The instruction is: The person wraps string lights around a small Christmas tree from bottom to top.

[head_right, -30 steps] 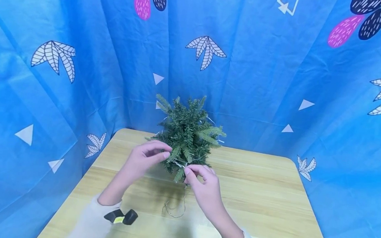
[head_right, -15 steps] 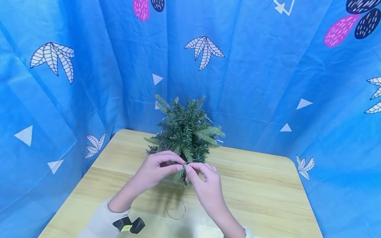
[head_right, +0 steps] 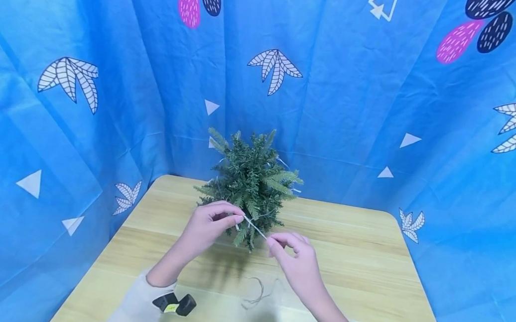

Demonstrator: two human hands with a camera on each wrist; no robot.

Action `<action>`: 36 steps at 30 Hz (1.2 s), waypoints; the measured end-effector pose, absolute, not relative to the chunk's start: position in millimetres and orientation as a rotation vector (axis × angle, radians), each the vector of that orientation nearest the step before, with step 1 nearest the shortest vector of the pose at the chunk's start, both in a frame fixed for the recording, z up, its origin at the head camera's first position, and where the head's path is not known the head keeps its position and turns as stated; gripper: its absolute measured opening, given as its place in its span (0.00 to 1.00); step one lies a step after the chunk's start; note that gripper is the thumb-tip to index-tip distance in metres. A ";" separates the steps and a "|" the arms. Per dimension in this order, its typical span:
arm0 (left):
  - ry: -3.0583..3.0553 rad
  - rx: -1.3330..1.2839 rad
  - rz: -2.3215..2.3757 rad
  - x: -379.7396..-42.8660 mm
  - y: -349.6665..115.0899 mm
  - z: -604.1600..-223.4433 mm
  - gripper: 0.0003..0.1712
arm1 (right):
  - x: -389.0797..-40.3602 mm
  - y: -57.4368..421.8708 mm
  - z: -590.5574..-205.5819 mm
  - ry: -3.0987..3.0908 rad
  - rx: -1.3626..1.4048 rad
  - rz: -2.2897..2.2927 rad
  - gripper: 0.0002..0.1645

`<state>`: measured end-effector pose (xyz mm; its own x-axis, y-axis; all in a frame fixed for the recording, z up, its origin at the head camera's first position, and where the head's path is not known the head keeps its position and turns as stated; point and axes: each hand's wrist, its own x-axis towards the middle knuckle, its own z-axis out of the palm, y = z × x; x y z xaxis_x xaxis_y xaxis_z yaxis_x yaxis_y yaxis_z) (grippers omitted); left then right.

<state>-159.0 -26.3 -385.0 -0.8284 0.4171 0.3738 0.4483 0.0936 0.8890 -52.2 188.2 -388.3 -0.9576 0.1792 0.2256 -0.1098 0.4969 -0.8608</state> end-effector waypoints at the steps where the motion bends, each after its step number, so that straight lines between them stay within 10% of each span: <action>1: -2.309 -0.896 -1.895 -158.9 -26.5 -384.6 0.11 | -50.4 191.5 -388.5 -2.469 -0.065 1.442 0.07; 36: -2.326 -0.847 -1.587 -148.1 -14.2 -358.0 0.14 | -48.6 261.6 -362.0 -2.468 -0.286 1.206 0.18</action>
